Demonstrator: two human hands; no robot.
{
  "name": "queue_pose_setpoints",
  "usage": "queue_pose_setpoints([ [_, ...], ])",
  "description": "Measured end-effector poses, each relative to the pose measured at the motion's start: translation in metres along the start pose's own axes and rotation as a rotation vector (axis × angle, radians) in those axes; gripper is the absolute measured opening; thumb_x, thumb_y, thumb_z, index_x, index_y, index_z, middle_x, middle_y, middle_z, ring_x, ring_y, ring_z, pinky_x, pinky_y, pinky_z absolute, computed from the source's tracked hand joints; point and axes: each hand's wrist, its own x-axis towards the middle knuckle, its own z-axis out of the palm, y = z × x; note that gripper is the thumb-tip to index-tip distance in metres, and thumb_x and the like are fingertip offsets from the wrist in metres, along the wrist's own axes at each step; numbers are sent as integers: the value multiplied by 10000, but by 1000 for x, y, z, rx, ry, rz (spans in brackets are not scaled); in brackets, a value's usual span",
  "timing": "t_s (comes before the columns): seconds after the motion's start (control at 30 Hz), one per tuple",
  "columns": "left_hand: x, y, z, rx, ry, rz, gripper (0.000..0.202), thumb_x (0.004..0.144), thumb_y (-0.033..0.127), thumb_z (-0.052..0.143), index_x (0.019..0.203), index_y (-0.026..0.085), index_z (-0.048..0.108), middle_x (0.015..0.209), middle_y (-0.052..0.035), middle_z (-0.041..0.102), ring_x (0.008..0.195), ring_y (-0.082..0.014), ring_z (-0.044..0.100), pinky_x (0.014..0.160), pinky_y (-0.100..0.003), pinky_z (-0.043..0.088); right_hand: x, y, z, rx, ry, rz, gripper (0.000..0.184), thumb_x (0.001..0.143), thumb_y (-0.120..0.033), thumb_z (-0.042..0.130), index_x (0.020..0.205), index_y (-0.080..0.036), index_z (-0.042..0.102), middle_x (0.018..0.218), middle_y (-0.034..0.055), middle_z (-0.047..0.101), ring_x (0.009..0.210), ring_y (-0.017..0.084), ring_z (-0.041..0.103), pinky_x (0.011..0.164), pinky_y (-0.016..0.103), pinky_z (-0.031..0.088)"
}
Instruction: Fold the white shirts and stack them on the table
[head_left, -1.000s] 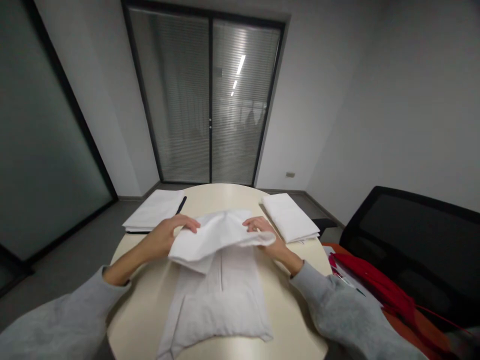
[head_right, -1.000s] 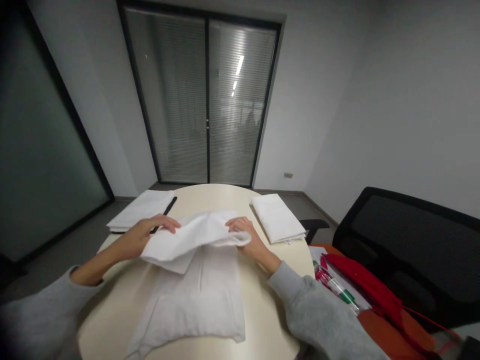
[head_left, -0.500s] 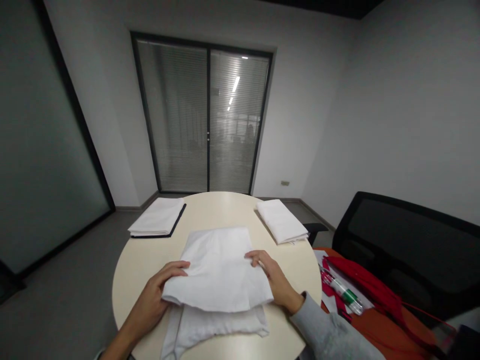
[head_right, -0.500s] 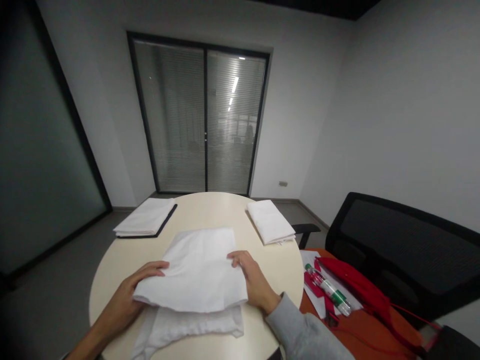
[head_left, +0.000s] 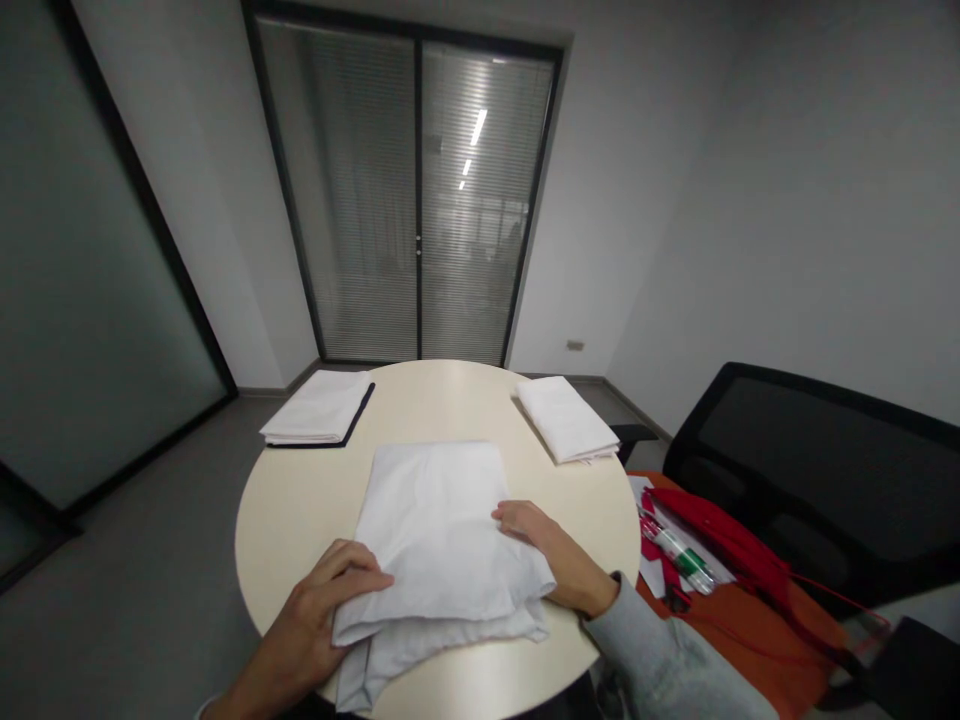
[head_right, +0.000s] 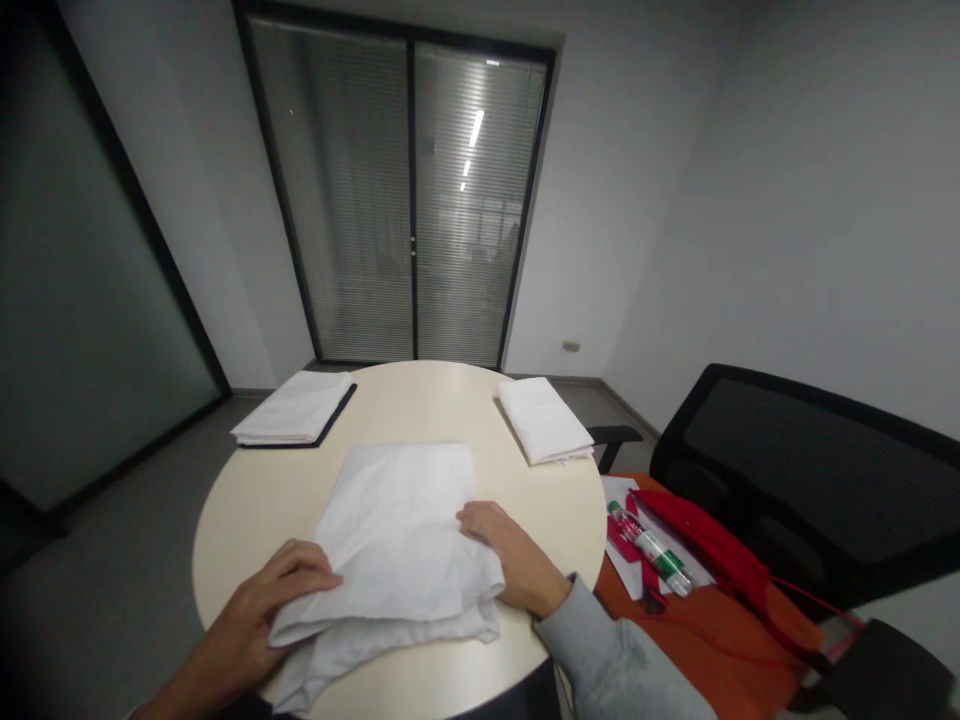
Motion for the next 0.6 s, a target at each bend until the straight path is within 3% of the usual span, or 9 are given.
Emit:
queue_pose_setpoints([
  [0.1,1,7,-2,-64,25,-104,150,941,332,664,993,265,788,957,-62,694,902,-189,680,789,-255,560,-5,5,-1,-29,-37,-35,418,1059,-445,432,1401,-241,558,1416,123,602,1370,261,497,1201,508,369],
  [0.17,3,13,-5,-97,10,-174,202,967,369,624,947,248,784,957,-64,695,901,-191,677,793,-256,553,-8,7,-2,-10,-18,-13,458,1090,-453,329,1452,-265,538,1448,95,595,1389,239,487,1213,503,367],
  [0.37,9,24,-10,-169,-99,-98,345,967,481,598,791,243,776,875,-71,702,1016,-234,655,894,-292,535,-11,6,-3,9,-68,-117,478,1092,-469,334,1503,-294,504,1490,73,576,1439,225,453,1228,501,362],
  [0.6,16,26,-10,-111,149,-381,366,976,490,558,922,202,777,927,-62,740,838,-187,706,749,-220,550,-13,4,-3,-55,15,-94,491,1074,-476,394,1522,-298,485,1472,84,595,1397,244,517,1186,492,433],
])
